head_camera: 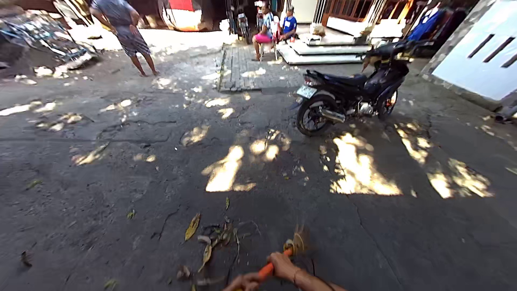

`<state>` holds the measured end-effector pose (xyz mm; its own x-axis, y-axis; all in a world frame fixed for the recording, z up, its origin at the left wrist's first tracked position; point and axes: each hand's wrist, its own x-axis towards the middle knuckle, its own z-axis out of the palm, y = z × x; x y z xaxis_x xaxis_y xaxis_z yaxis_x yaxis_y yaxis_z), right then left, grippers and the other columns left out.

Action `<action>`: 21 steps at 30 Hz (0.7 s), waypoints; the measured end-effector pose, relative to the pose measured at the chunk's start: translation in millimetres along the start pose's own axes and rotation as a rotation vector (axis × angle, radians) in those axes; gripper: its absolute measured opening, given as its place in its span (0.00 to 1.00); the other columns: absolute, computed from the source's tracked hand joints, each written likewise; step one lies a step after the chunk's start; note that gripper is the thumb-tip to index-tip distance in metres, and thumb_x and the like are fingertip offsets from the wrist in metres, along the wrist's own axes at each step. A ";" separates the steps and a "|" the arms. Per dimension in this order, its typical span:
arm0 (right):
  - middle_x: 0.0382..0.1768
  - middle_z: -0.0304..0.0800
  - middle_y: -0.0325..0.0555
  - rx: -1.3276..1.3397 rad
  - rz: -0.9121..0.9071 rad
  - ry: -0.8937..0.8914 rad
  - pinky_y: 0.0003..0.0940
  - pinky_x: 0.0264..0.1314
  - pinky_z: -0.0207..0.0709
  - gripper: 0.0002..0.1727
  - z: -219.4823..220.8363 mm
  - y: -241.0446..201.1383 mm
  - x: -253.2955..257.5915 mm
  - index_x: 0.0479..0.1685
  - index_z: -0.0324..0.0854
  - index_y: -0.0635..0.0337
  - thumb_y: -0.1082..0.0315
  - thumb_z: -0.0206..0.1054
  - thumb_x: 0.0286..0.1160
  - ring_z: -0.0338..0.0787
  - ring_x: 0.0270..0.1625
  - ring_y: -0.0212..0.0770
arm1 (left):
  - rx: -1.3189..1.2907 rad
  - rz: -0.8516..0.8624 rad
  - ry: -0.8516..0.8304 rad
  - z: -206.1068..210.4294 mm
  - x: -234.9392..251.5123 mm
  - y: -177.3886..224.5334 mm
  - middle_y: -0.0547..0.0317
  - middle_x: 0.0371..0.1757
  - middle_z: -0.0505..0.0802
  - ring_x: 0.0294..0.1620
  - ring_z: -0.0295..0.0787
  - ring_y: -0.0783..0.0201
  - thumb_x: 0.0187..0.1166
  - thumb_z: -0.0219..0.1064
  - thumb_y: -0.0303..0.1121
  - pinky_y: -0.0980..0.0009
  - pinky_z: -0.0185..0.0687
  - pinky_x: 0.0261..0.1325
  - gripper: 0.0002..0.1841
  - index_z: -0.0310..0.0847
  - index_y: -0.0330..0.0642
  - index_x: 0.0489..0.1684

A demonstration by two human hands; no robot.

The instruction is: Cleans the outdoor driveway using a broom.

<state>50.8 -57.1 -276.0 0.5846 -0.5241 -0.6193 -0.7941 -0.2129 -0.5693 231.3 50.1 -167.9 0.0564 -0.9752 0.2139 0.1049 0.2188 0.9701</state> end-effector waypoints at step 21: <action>0.58 0.89 0.65 0.260 -0.005 0.499 0.56 0.75 0.75 0.15 -184.3 27.4 25.7 0.57 0.86 0.70 0.80 0.65 0.73 0.85 0.69 0.62 | 0.285 0.133 -0.013 78.7 171.4 42.7 0.66 0.50 0.98 0.59 0.94 0.66 0.87 0.63 0.49 0.51 0.74 0.83 0.15 0.86 0.52 0.35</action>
<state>13.4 -228.4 -207.9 0.3888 -0.8634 -0.3214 -0.6871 -0.0393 -0.7255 167.3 -110.2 -80.7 0.0382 -0.9394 0.3408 -0.1856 0.3284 0.9261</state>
